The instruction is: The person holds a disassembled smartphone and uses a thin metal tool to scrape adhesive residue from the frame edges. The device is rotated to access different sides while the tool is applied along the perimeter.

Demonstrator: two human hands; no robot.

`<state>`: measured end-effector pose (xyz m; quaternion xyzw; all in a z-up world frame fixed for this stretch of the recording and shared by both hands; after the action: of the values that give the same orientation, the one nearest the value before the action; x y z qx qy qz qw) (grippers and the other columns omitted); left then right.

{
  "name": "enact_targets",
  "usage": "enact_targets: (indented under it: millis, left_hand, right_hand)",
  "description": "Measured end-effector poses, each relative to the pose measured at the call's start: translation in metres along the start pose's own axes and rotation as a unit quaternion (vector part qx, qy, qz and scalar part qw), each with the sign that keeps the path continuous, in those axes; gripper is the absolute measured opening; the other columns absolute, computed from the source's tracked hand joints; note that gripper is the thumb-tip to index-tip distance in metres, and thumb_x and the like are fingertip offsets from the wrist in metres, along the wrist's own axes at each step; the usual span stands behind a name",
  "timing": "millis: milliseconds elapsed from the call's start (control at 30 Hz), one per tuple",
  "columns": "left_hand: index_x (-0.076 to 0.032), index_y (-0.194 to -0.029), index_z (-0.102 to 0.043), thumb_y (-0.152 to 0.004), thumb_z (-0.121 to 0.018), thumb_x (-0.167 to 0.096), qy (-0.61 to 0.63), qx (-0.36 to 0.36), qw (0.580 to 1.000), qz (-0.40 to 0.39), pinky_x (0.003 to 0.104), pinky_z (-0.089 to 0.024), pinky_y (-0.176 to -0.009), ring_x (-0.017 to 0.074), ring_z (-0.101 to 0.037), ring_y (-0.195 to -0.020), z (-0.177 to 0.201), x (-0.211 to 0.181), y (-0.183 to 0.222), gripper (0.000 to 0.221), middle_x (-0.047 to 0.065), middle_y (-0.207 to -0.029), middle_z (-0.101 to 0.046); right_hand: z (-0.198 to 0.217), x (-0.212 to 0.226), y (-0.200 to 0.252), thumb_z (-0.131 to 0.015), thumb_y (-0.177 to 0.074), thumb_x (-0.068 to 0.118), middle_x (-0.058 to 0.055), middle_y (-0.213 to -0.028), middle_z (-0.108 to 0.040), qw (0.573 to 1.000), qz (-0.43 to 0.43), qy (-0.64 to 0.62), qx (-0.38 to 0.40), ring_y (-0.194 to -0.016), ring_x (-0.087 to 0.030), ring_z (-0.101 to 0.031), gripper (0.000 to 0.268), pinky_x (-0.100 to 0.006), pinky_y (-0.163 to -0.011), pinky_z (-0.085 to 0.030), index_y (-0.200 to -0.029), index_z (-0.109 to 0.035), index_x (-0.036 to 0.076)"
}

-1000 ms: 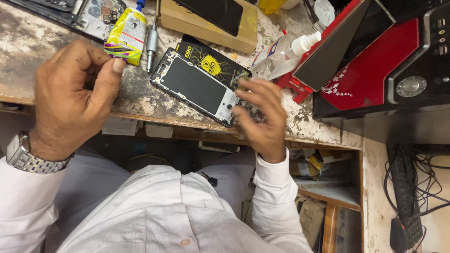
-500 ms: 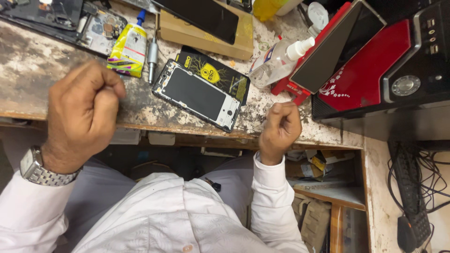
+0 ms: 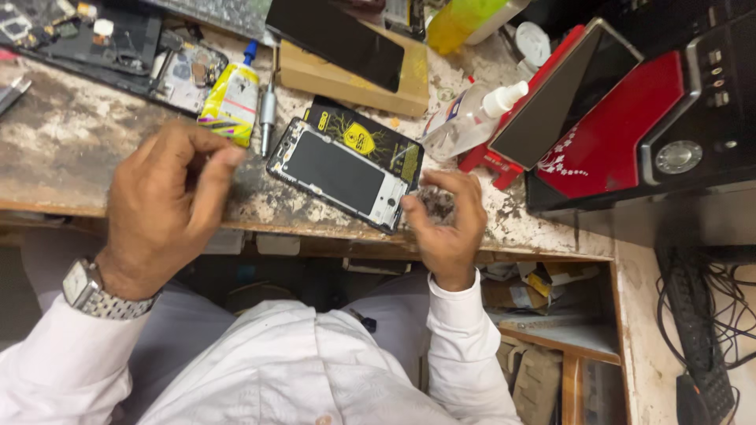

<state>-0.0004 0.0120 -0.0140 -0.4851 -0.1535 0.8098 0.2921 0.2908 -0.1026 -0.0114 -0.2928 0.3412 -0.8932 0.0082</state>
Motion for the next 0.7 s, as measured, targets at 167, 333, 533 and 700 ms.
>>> enact_targets:
  millis: [167,333,533,700]
  left_hand:
    - [-0.003,-0.119,-0.053,-0.096,-0.088,-0.021,0.038,-0.003,0.999,0.012,0.028,-0.052,-0.067,0.0141,-0.063,-0.074,-0.003,0.005,0.005,0.045,0.007,-0.099,-0.064]
    - [-0.001,-0.118,-0.053,-0.098,-0.090,-0.021,0.021,-0.015,0.999,-0.032,0.028,-0.056,-0.074,0.0152,-0.068,-0.084,0.000,0.003,0.004,0.046,0.008,-0.105,-0.066]
    - [-0.001,-0.118,-0.055,-0.103,-0.087,-0.022,0.022,-0.009,0.999,-0.046,0.028,-0.058,-0.076,0.0167,-0.071,-0.090,0.000,-0.001,0.003,0.041,0.010,-0.108,-0.066]
    - [-0.001,-0.123,-0.056,-0.101,-0.085,-0.017,0.077,-0.019,0.996,-0.034,0.030,-0.058,-0.081,0.0192,-0.070,-0.096,-0.007,-0.009,0.012,0.040,0.011,-0.118,-0.065]
  right_hand:
    - [-0.008,0.030,-0.015,-0.089,-0.074,0.041,-0.017,-0.130,-0.064,0.979,0.073,0.087,0.172,-0.123,-0.035,-0.055,0.085,-0.047,-0.105,-0.040,-0.141,-0.054,0.003]
    - [-0.016,0.037,-0.023,-0.090,-0.082,0.038,-0.016,-0.134,-0.064,0.970,0.056,0.103,0.212,-0.126,-0.034,-0.056,0.084,-0.046,-0.109,-0.041,-0.148,-0.051,0.005]
    - [-0.023,0.029,-0.018,-0.093,-0.078,0.024,-0.018,-0.134,-0.059,0.982,-0.007,-0.029,0.186,-0.127,-0.030,-0.062,0.090,-0.041,-0.111,-0.052,-0.150,-0.044,0.004]
    - [-0.022,0.032,-0.018,-0.095,-0.074,0.019,-0.016,-0.133,-0.058,0.986,0.004,-0.022,0.167,-0.125,-0.029,-0.062,0.100,-0.041,-0.111,-0.051,-0.155,-0.038,0.004]
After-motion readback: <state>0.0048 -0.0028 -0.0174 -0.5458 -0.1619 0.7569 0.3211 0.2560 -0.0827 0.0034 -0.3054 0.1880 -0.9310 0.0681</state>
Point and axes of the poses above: each hand's wrist, its own y-axis away from the middle knuckle, its own z-axis out of the back of the hand, x = y × z, the point moved 1 cm from there along -y, towards the middle knuckle
